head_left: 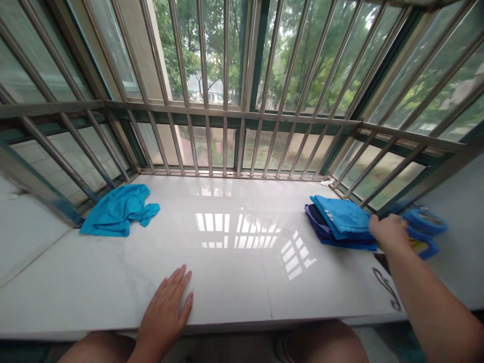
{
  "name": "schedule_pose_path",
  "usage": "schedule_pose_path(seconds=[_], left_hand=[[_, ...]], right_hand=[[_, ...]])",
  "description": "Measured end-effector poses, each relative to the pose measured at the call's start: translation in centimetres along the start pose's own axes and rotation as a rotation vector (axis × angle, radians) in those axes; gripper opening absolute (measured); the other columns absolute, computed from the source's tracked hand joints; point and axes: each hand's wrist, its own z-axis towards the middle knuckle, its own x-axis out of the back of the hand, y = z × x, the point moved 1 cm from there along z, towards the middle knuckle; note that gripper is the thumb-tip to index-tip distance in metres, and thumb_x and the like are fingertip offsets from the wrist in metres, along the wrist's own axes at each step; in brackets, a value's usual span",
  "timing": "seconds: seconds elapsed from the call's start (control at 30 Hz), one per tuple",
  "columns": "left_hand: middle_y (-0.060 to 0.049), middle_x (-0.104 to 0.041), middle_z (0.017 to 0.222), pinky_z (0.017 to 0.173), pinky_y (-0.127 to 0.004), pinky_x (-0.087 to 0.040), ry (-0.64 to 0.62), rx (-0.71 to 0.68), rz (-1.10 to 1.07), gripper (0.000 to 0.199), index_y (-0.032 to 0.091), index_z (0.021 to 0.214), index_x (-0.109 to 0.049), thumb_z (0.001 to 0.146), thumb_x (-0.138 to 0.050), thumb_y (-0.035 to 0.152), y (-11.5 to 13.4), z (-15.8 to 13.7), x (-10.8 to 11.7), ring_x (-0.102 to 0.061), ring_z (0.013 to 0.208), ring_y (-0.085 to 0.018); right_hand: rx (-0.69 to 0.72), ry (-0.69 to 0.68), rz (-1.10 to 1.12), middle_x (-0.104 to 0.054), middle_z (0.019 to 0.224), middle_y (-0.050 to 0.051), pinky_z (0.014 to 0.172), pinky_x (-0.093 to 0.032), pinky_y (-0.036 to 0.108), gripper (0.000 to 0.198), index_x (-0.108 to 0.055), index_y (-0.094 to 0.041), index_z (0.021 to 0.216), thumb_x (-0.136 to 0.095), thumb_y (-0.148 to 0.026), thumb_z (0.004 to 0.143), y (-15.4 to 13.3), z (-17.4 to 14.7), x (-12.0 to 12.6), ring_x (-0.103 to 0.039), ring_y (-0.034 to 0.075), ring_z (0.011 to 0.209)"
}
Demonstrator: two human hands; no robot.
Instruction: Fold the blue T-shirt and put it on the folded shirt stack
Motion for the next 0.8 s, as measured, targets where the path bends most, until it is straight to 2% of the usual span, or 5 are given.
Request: schedule_pose_path(seconds=[0.17,0.3,0.43,0.67,0.8], left_hand=[[-0.011,-0.057,0.163,0.125,-0.053,-0.045,-0.026,0.045,-0.05,0.054,0.024,0.155,-0.06,0.102,-0.058,0.036,0.8,0.2,0.7,-0.057,0.149,-0.032],[-0.011,-0.066,0.155,0.121,-0.052,-0.051,-0.071,0.178,-0.218,0.042,0.024,0.139,-0.071,0.102,-0.058,0.039,0.4,1.1,1.6,-0.063,0.142,-0.029],[-0.01,-0.076,0.136,0.115,-0.047,-0.056,-0.087,0.337,-0.391,0.038,0.022,0.125,-0.074,0.104,-0.049,0.043,-4.0,4.0,2.7,-0.072,0.128,-0.025],[-0.029,-0.053,0.16,0.128,-0.055,-0.037,-0.077,0.578,0.009,0.065,0.0,0.147,-0.056,0.096,-0.051,0.04,-18.2,11.5,3.0,-0.044,0.156,-0.04],[-0.039,-0.039,0.167,0.125,-0.063,-0.036,-0.205,0.736,0.154,0.074,-0.01,0.154,-0.045,0.101,-0.043,0.04,-21.0,13.4,2.9,-0.037,0.158,-0.049]], right_hand=[[0.312,-0.051,0.109,-0.036,0.166,0.04,0.125,-0.034,0.054,0.075,-0.049,0.011,0.154,-0.04,-0.045,0.105,-1.0,-11.1,-1.7,-0.034,0.043,0.159],[0.551,-0.265,0.314,-0.053,0.159,0.028,0.123,-0.042,0.059,0.068,-0.05,-0.006,0.155,-0.041,-0.05,0.105,-3.7,-24.9,-4.0,-0.053,0.04,0.147],[0.574,-0.418,0.319,-0.059,0.154,0.025,0.121,-0.046,0.058,0.062,-0.056,-0.01,0.149,-0.04,-0.052,0.107,-6.3,-34.3,-5.1,-0.058,0.038,0.143],[0.593,-0.428,0.147,-0.061,0.152,0.027,0.121,-0.044,0.054,0.066,-0.062,-0.001,0.144,-0.037,-0.048,0.107,-8.2,-35.6,-4.3,-0.058,0.038,0.141],[0.595,-0.401,0.128,-0.062,0.152,0.023,0.12,-0.044,0.051,0.064,-0.065,-0.002,0.145,-0.037,-0.043,0.104,-7.9,-35.6,-4.8,-0.059,0.036,0.139]])
